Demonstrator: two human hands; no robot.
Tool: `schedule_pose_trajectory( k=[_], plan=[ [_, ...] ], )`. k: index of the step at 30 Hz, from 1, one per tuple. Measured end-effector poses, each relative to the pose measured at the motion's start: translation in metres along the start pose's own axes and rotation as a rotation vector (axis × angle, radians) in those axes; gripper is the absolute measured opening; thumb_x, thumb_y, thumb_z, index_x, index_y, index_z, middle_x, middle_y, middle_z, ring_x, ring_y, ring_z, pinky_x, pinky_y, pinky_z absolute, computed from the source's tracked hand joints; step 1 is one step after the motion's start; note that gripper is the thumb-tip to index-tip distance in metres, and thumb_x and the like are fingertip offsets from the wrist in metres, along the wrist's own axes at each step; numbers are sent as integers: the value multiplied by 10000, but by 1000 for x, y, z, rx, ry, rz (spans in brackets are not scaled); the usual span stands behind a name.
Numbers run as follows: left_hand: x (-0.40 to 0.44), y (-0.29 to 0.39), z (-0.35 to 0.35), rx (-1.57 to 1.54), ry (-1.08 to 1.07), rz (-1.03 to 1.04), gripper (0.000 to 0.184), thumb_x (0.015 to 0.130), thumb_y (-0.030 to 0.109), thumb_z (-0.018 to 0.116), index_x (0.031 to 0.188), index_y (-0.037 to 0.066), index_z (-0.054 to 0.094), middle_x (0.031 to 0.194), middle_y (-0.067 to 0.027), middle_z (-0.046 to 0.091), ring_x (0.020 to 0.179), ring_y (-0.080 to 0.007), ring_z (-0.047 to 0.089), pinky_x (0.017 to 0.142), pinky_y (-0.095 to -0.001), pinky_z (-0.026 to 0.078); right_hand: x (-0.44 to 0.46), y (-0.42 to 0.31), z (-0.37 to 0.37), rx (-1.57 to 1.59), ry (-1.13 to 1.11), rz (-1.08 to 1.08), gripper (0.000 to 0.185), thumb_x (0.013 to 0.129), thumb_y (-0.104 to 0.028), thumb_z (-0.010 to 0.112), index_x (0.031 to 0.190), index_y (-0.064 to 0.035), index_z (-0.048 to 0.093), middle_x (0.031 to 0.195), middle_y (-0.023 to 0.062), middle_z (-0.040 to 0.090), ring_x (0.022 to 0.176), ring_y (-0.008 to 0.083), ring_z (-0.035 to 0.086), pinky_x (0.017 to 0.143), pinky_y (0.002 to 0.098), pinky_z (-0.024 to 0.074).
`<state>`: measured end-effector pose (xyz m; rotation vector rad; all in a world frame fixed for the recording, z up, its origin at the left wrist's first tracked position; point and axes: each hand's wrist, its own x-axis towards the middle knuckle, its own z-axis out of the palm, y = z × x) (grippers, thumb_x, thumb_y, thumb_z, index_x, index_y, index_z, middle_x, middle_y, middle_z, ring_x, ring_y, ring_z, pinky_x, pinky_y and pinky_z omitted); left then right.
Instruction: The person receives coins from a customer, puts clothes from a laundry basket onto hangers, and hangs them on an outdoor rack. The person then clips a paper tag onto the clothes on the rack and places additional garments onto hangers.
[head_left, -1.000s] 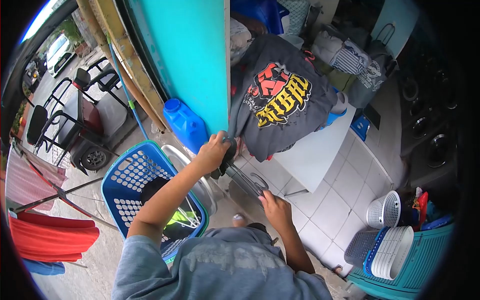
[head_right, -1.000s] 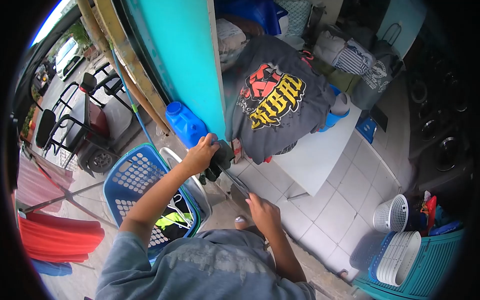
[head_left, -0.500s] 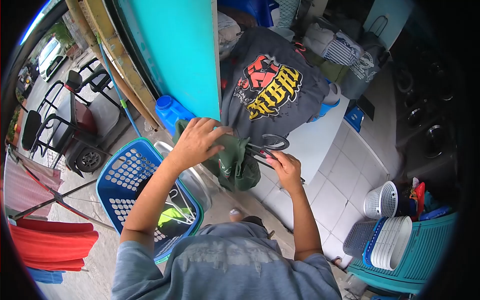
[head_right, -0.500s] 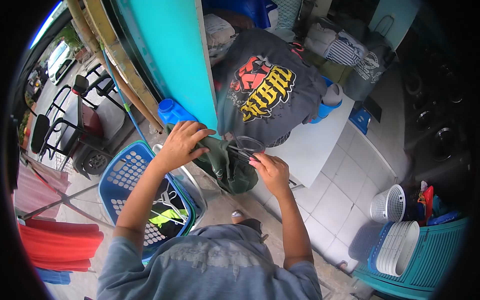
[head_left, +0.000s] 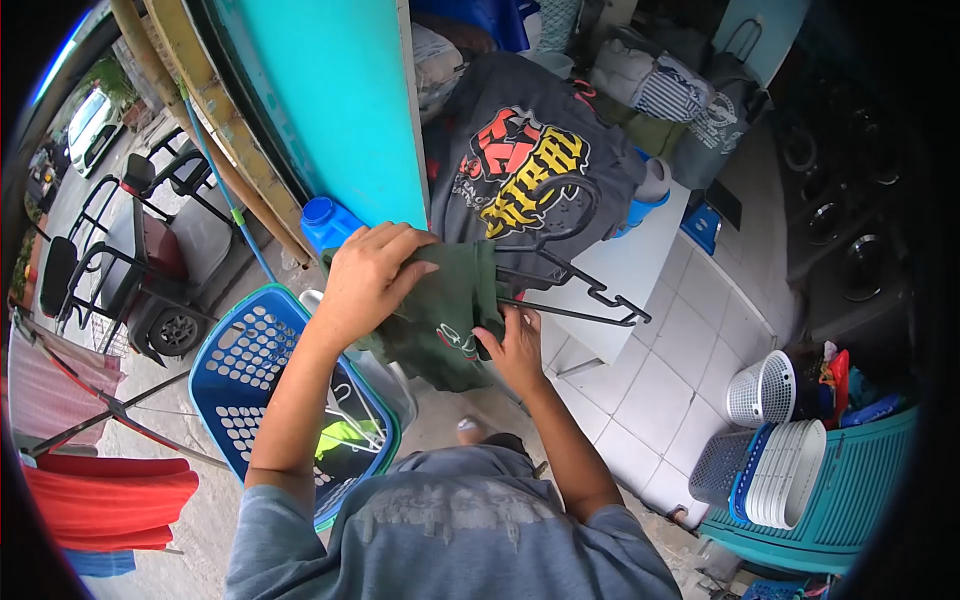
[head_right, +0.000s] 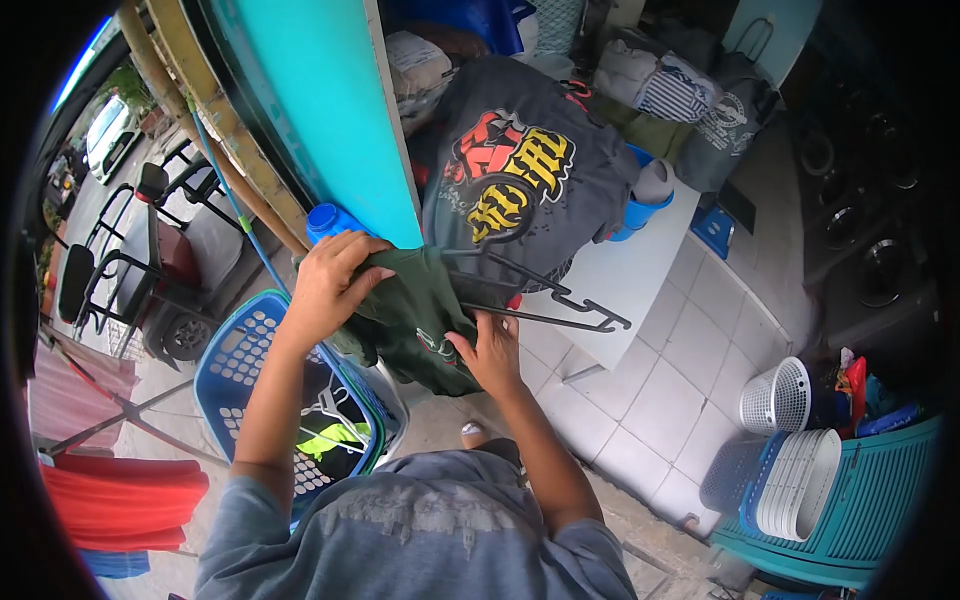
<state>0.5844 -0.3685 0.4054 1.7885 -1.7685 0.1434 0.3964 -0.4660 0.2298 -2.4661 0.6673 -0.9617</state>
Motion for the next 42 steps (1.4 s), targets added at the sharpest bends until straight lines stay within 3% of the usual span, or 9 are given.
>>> schedule_pose_trajectory(
  k=[5, 10, 14, 18, 22, 26, 36, 39, 42],
  plan=[
    [-20, -25, -21, 19, 41, -214, 253, 748, 125, 657, 954, 9, 567, 849, -127, 586, 785, -283, 566, 701, -339, 439, -6, 5, -17, -76, -38, -228, 141, 732, -208, 646, 739, -88, 572, 1072, 13, 580, 1103, 197, 460, 853, 379, 309],
    [-42, -55, -29, -115, 76, -463, 266, 769, 164, 643, 988, 28, 578, 895, -141, 608, 798, -288, 580, 689, -343, 444, -9, -28, -41, 192, -158, -397, 127, 730, -184, 654, 711, -108, 554, 838, -11, 603, 1046, 197, 506, 862, 405, 316],
    [-53, -65, -34, -97, 36, -474, 270, 758, 160, 652, 981, 25, 581, 880, -134, 609, 804, -278, 584, 699, -340, 442, -4, -19, -52, -101, -206, -295, 167, 748, -246, 650, 719, -106, 563, 779, -7, 577, 992, 199, 501, 874, 412, 303],
    [-65, -63, -37, -109, -27, -442, 264, 748, 156, 658, 968, 26, 588, 875, -135, 608, 806, -283, 585, 701, -338, 441, -2, 9, -68, -193, -101, -100, 182, 774, -267, 625, 770, -87, 602, 940, 34, 588, 1054, 246, 454, 878, 415, 287],
    [-68, -56, -33, -72, -19, -351, 234, 748, 139, 655, 944, 30, 588, 840, -124, 600, 788, -293, 580, 681, -349, 439, -2, 29, -74, -94, -62, 23, 170, 788, -214, 605, 819, -47, 590, 1039, 83, 585, 1133, 290, 447, 911, 410, 345],
    [-61, -49, -28, 7, -12, -246, 200, 748, 116, 643, 922, 39, 579, 787, -107, 569, 762, -297, 561, 655, -370, 432, 6, 37, -85, 4, 57, 87, 124, 762, -98, 600, 828, -1, 557, 1045, 107, 577, 984, 304, 546, 815, 375, 445],
    [-39, -32, -4, 142, 70, -88, 210, 743, 125, 631, 935, 60, 574, 740, -93, 530, 734, -281, 541, 646, -379, 425, 63, -16, -122, -220, 147, -169, 101, 709, -31, 594, 734, -20, 496, 1029, 94, 566, 908, 260, 582, 716, 352, 497],
    [-34, -26, 0, 61, 134, -143, 216, 741, 133, 637, 933, 50, 583, 771, -102, 553, 752, -287, 546, 660, -371, 427, 55, -47, -118, 16, 52, -388, 172, 715, -65, 638, 845, -45, 526, 1101, 119, 557, 1013, 267, 568, 794, 351, 501],
    [-37, -27, -2, -48, 148, -193, 223, 737, 123, 645, 933, 34, 588, 820, -111, 577, 789, -294, 555, 692, -358, 433, 57, -20, -136, 67, 347, -347, 319, 725, -98, 657, 1008, -49, 517, 1192, 131, 531, 970, 295, 564, 819, 366, 444]
  ],
)
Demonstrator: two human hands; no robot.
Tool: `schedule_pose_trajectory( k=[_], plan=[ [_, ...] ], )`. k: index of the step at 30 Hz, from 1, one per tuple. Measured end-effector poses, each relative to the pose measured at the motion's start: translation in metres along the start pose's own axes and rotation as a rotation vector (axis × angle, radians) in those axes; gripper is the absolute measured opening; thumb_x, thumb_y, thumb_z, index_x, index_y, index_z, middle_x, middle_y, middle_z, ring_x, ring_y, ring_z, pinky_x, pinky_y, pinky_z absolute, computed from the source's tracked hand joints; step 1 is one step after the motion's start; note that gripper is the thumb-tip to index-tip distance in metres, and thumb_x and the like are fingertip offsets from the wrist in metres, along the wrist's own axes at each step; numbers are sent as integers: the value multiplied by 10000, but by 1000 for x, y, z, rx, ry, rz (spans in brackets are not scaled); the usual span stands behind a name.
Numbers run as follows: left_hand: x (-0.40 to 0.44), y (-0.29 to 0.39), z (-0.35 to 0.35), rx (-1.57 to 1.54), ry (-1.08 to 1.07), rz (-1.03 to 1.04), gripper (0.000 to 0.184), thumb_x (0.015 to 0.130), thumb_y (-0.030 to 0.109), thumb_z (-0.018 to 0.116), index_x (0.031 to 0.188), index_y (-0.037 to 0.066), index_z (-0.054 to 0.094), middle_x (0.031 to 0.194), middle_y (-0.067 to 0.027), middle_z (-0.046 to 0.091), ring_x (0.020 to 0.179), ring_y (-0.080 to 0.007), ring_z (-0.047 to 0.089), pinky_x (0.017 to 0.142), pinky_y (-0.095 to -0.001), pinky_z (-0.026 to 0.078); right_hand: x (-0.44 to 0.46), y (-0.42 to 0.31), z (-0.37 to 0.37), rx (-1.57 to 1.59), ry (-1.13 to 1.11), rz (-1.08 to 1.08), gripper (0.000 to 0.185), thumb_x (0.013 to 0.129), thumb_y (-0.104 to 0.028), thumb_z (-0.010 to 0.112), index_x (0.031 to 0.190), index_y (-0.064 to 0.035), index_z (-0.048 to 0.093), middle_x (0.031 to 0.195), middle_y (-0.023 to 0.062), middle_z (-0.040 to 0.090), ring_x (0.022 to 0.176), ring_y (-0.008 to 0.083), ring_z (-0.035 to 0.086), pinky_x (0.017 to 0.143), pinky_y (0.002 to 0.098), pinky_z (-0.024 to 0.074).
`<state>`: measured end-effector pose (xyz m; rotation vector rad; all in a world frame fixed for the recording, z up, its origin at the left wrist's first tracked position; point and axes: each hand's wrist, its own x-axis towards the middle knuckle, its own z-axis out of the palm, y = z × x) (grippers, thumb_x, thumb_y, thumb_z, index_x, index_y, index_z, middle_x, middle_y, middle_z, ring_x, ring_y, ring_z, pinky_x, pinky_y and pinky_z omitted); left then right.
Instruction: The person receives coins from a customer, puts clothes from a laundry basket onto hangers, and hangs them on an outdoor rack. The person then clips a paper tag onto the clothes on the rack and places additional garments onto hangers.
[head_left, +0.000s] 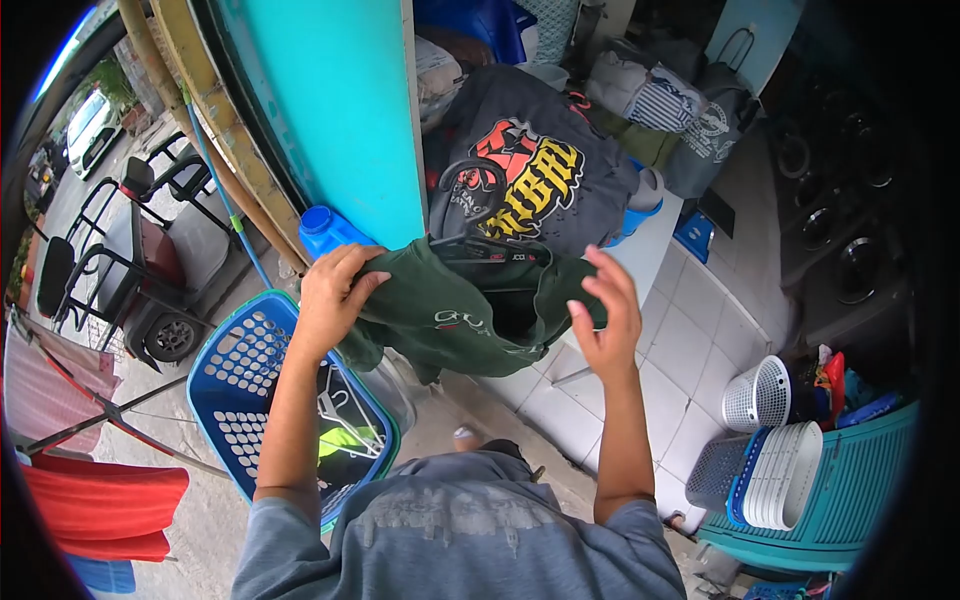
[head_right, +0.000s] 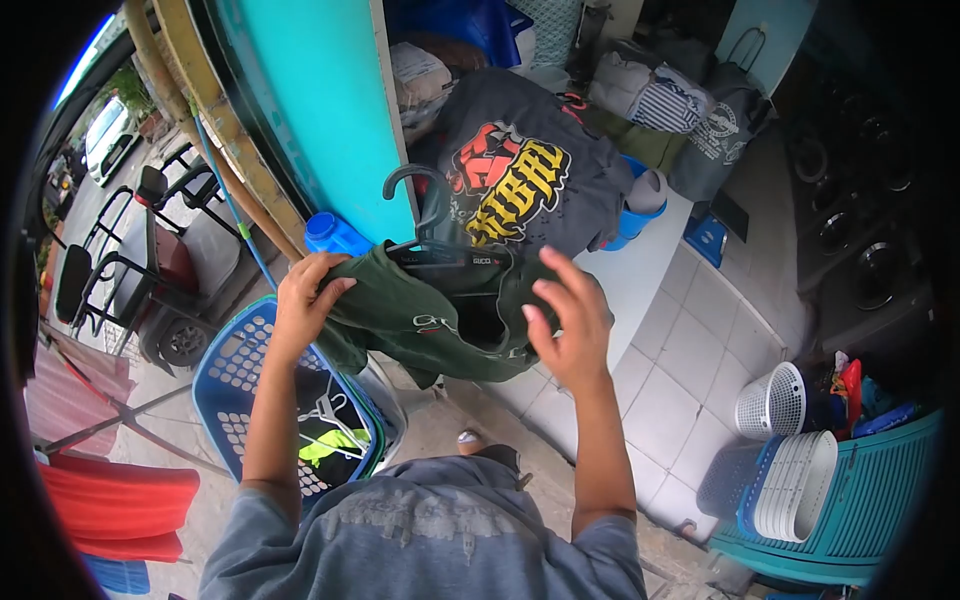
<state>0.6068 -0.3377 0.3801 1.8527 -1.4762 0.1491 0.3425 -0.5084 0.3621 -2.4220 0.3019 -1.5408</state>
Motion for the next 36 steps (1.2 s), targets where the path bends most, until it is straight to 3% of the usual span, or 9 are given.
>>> schedule_pose_trajectory(
  k=[2, 4, 10, 15, 18, 19, 23, 27, 36],
  plan=[
    [2, 2, -6, -31, -49, -18, 234, 730, 95, 655, 938, 16, 585, 873, -116, 598, 833, -302, 568, 725, -343, 441, 17, 4, -21, -250, -126, 229, 421, 750, -189, 662, 1123, -54, 525, 1141, 93, 574, 932, 296, 564, 894, 368, 361],
    [6, 6, -6, -24, -13, 71, 229, 734, 115, 647, 939, 30, 590, 823, -113, 580, 794, -296, 558, 700, -363, 432, 12, 25, -35, -60, -446, 361, 326, 774, -152, 649, 1071, -47, 568, 1007, 75, 622, 883, 248, 577, 848, 324, 393],
    [11, 9, -5, -47, -98, 191, 228, 723, 109, 637, 938, 45, 593, 776, -95, 559, 769, -279, 542, 679, -364, 409, -7, 20, -47, 378, -414, 784, 248, 790, -48, 624, 1034, -27, 582, 870, 20, 615, 799, 131, 559, 743, 239, 419],
    [13, 23, -16, -41, -94, 283, 227, 708, 96, 629, 929, 56, 598, 754, -80, 541, 734, -258, 524, 656, -346, 383, -13, 36, -65, 684, -652, 1009, 434, 904, -440, 436, 1067, -59, 562, 943, 51, 583, 878, 90, 515, 778, 271, 421],
    [12, 16, -24, -21, -77, 281, 224, 708, 95, 625, 929, 62, 601, 744, -78, 531, 721, -253, 517, 653, -339, 373, -44, 43, -66, 965, -792, 1150, 418, 896, -418, 466, 1076, -53, 561, 935, 32, 576, 863, 85, 517, 744, 251, 422],
    [11, 16, -26, -10, -97, 276, 224, 709, 97, 625, 929, 63, 602, 741, -78, 527, 720, -252, 516, 653, -339, 372, -51, 40, -63, 984, -793, 1209, 286, 906, -303, 497, 995, -43, 578, 875, 3, 568, 815, 63, 513, 697, 215, 415],
    [1, 10, -28, 73, -147, 296, 232, 703, 98, 628, 932, 68, 603, 713, -77, 506, 700, -257, 510, 638, -359, 385, -66, 40, -51, 734, -631, 1149, 38, 859, -62, 553, 831, -40, 563, 727, -31, 553, 699, 31, 499, 645, 185, 409],
    [-5, 10, -27, 146, -118, 277, 241, 695, 92, 628, 934, 70, 604, 693, -78, 496, 685, -265, 507, 620, -367, 394, -57, 36, -59, 642, -242, 995, 28, 840, -69, 583, 835, -49, 565, 738, -37, 537, 694, 40, 475, 647, 188, 388],
    [-12, 6, -9, 68, -28, 169, 235, 705, 88, 634, 934, 51, 598, 709, -93, 506, 694, -280, 509, 625, -372, 398, -54, 41, -52, 200, -271, 669, 339, 729, -124, 695, 1038, -65, 570, 1081, 28, 533, 1032, 186, 493, 854, 291, 393]
  ],
)
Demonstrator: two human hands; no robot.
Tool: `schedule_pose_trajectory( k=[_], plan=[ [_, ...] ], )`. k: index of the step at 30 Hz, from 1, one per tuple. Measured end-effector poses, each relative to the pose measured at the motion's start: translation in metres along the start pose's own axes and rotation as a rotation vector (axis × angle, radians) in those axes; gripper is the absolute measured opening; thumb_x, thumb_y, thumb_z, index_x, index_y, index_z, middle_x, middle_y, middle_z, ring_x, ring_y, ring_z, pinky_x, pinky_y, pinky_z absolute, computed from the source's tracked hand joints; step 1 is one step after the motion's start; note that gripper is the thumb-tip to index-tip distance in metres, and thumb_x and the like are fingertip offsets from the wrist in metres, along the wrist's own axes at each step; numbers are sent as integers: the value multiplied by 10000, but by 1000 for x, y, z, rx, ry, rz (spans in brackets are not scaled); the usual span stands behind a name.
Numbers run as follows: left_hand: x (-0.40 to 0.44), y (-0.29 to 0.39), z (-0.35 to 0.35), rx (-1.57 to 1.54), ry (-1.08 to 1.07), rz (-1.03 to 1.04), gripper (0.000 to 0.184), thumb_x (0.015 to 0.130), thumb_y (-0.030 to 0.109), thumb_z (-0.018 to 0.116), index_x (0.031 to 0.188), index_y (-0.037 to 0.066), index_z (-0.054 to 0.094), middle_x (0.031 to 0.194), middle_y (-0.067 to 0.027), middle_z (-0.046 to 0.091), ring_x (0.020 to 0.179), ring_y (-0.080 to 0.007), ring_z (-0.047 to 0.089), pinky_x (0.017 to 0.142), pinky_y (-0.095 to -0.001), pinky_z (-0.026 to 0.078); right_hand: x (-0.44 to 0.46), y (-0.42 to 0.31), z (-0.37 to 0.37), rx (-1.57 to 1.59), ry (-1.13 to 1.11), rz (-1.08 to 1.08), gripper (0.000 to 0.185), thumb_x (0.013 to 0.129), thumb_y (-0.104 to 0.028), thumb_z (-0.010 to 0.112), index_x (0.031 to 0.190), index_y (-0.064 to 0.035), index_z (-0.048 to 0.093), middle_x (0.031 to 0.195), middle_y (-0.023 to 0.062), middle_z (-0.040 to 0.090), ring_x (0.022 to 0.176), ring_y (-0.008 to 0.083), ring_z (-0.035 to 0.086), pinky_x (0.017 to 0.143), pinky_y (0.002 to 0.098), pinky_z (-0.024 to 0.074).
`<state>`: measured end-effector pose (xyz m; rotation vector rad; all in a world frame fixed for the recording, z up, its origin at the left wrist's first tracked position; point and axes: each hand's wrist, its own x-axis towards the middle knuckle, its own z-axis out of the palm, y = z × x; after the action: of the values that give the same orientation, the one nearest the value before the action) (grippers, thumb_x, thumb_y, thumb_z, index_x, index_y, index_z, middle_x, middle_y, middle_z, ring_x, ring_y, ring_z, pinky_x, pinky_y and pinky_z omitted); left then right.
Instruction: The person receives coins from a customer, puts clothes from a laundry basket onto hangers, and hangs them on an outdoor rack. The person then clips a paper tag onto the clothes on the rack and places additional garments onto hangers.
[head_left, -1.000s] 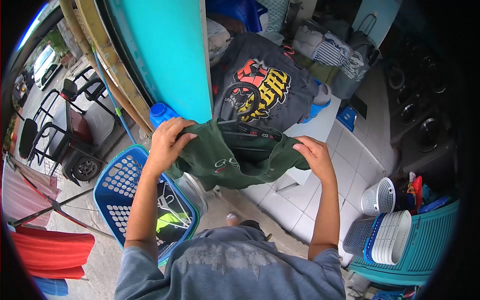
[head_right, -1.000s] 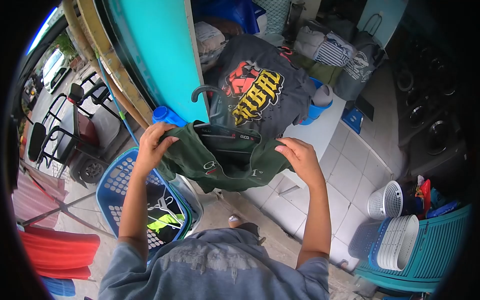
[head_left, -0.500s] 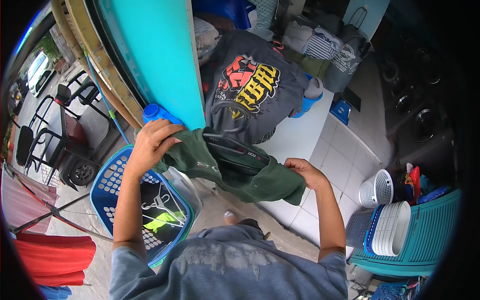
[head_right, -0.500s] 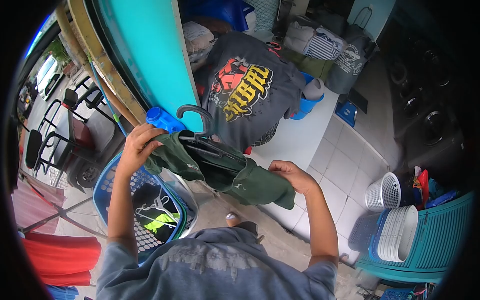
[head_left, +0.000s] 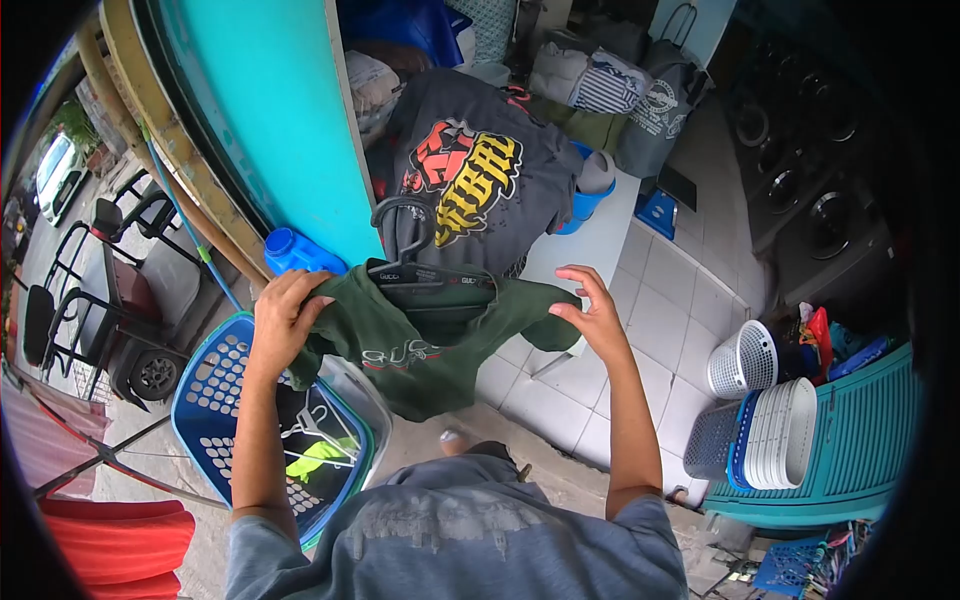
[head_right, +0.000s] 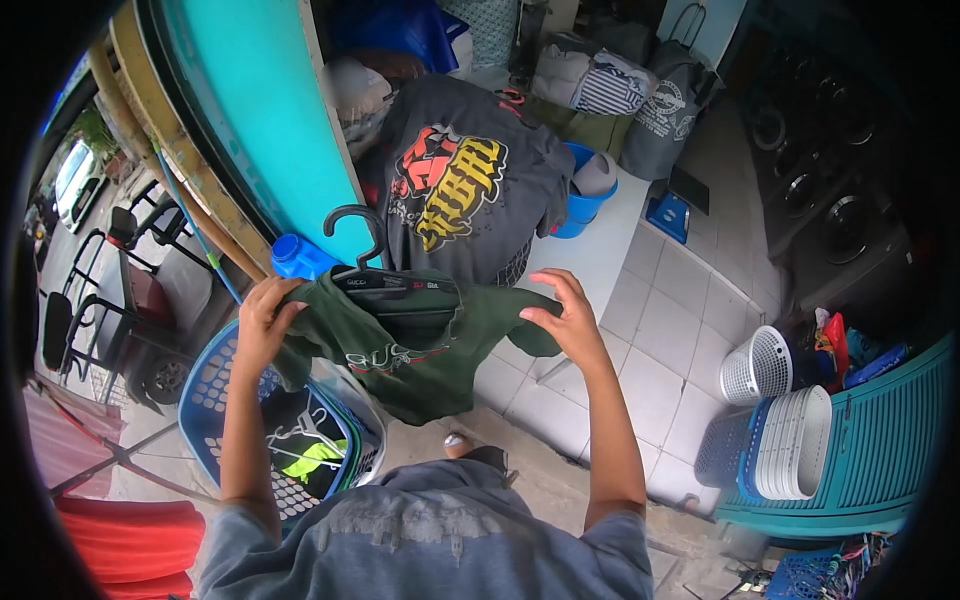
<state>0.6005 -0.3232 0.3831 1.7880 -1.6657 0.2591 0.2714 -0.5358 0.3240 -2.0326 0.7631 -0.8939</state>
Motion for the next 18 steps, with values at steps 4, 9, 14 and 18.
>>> schedule_pose_trajectory(
  k=[4, 9, 14, 18],
  plan=[
    [7, 12, 9, -30, -57, 43, 236, 708, 81, 628, 940, 52, 598, 721, -97, 509, 699, -278, 511, 629, -371, 401, -1, -21, 11, -345, -159, -191, 402, 763, -220, 664, 1137, -123, 552, 1093, 53, 556, 1055, 237, 503, 897, 347, 382],
    [10, 9, 20, -79, -171, 98, 223, 747, 78, 604, 968, 55, 590, 755, -102, 533, 725, -283, 534, 648, -376, 417, -13, -17, 20, -204, -117, -39, 165, 792, -173, 607, 909, -56, 598, 832, 60, 628, 781, 229, 600, 674, 324, 452],
    [-5, -33, 40, -232, -490, 22, 211, 804, 131, 597, 998, 47, 578, 853, -125, 582, 812, -317, 565, 695, -373, 449, -50, -16, 8, -210, -147, 16, 134, 785, -72, 595, 907, -18, 605, 781, 85, 615, 710, 201, 591, 642, 283, 449],
    [-25, -58, 118, -342, -572, 105, 217, 798, 158, 619, 984, 56, 577, 851, -134, 588, 810, -333, 577, 725, -388, 451, -90, 34, 15, -156, -100, 169, 147, 792, -113, 606, 928, -57, 613, 799, 96, 614, 689, 231, 574, 650, 291, 448]
  ],
)
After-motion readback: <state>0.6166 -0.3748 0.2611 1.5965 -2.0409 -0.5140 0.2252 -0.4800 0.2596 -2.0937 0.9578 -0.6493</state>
